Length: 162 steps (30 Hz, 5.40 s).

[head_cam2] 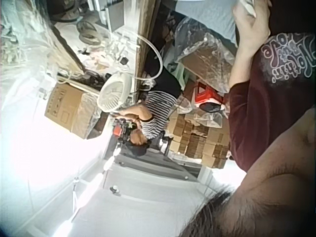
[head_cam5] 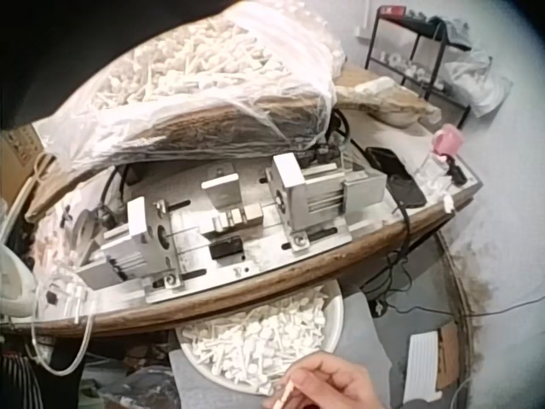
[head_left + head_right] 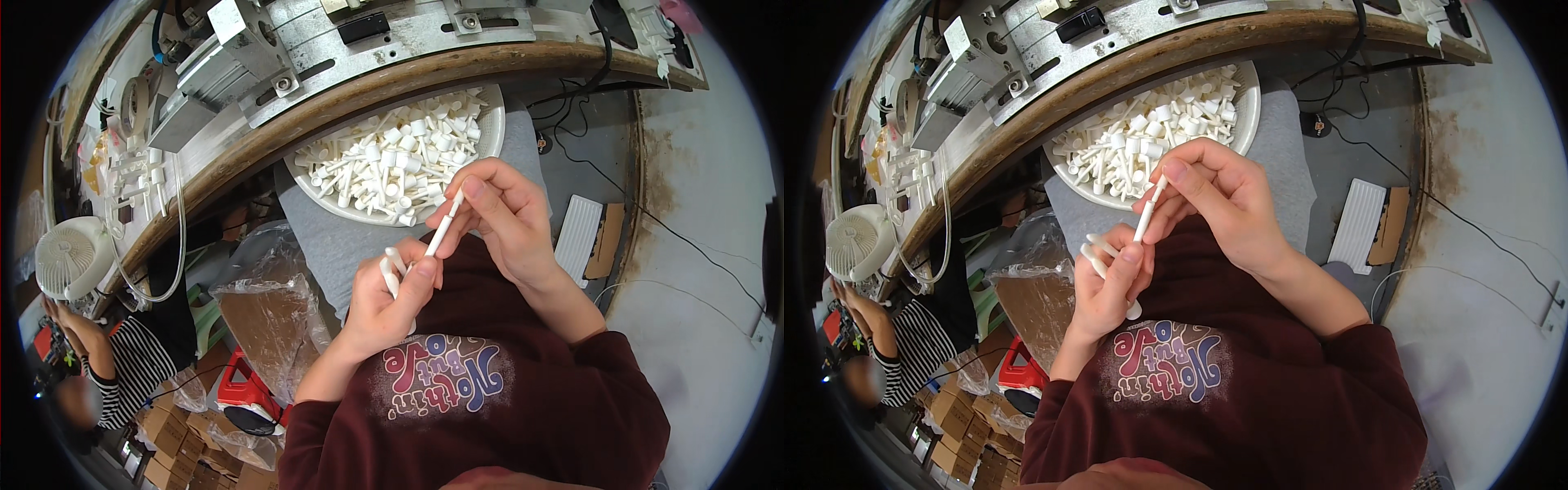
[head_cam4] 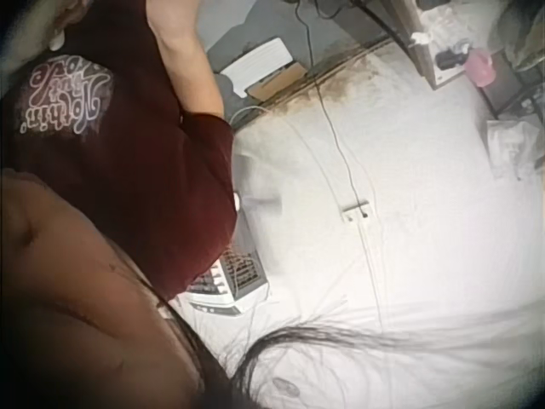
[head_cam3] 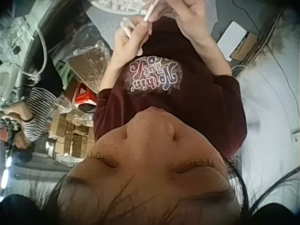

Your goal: The person is assembling white plastic components using a machine in a workshop.

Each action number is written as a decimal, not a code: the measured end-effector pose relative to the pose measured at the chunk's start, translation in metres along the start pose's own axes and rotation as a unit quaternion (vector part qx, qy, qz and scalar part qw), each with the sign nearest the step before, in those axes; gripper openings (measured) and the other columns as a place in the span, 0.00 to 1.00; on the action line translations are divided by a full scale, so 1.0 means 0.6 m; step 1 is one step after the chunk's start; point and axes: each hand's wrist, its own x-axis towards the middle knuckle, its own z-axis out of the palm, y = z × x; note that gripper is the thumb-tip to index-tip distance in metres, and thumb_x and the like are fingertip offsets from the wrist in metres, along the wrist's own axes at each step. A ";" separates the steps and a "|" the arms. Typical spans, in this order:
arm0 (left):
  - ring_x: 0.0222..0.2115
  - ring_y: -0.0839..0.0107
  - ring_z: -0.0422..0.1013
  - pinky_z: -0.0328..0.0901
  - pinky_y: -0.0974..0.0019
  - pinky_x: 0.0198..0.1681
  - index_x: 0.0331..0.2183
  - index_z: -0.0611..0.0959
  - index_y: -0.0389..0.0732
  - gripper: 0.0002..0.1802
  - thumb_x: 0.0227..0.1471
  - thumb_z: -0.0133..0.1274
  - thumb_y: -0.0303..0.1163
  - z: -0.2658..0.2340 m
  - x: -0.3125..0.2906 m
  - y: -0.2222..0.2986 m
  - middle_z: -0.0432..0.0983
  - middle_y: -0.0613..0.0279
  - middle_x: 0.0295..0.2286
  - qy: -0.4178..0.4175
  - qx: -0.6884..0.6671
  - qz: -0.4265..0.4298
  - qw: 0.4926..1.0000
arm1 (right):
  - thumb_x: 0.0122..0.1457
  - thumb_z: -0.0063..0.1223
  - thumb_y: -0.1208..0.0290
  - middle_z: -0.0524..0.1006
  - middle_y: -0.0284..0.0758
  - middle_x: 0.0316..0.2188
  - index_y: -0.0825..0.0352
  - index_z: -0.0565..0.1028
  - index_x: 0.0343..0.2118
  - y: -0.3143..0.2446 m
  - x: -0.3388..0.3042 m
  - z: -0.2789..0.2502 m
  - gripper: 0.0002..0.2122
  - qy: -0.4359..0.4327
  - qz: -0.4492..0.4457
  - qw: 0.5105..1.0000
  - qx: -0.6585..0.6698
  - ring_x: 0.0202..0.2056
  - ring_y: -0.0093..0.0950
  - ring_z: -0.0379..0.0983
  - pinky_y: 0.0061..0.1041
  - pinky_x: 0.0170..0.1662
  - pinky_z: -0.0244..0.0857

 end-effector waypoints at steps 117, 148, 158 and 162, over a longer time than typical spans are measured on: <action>0.17 0.71 0.73 0.67 0.71 0.23 0.33 0.87 0.43 0.15 0.37 0.68 0.31 -0.036 0.210 0.161 0.82 0.69 0.39 0.270 0.630 0.409 0.602 | 0.65 0.49 0.75 0.78 0.33 0.29 0.71 0.75 0.41 0.011 0.032 -0.039 0.06 0.055 -0.004 0.990 -0.130 0.27 0.15 0.70 0.16 0.32 0.66; 0.57 0.53 0.62 0.59 0.50 0.58 0.55 0.75 0.49 0.44 0.32 0.71 0.37 -0.083 0.132 -0.075 0.65 0.55 0.58 0.059 0.545 0.313 0.776 | 0.45 0.67 0.62 0.61 0.42 0.62 0.59 0.67 0.59 0.144 -0.001 -0.115 0.35 -0.061 -0.287 0.671 -0.681 0.60 0.40 0.60 0.44 0.58 0.55; 0.65 0.40 0.43 0.43 0.37 0.65 0.64 0.63 0.48 0.55 0.33 0.68 0.43 -0.126 0.162 -0.189 0.45 0.41 0.65 0.144 0.626 0.304 0.704 | 0.52 0.60 0.46 0.47 0.54 0.67 0.66 0.51 0.67 0.198 0.077 -0.110 0.46 0.001 -0.260 0.698 -0.668 0.67 0.51 0.45 0.48 0.63 0.47; 0.62 0.38 0.49 0.43 0.37 0.64 0.64 0.62 0.44 0.54 0.36 0.64 0.46 -0.143 0.202 -0.195 0.50 0.38 0.62 0.129 0.603 0.342 0.709 | 0.55 0.57 0.47 0.49 0.55 0.66 0.68 0.51 0.67 0.206 0.089 -0.111 0.44 0.036 -0.269 0.692 -0.669 0.66 0.52 0.48 0.48 0.61 0.49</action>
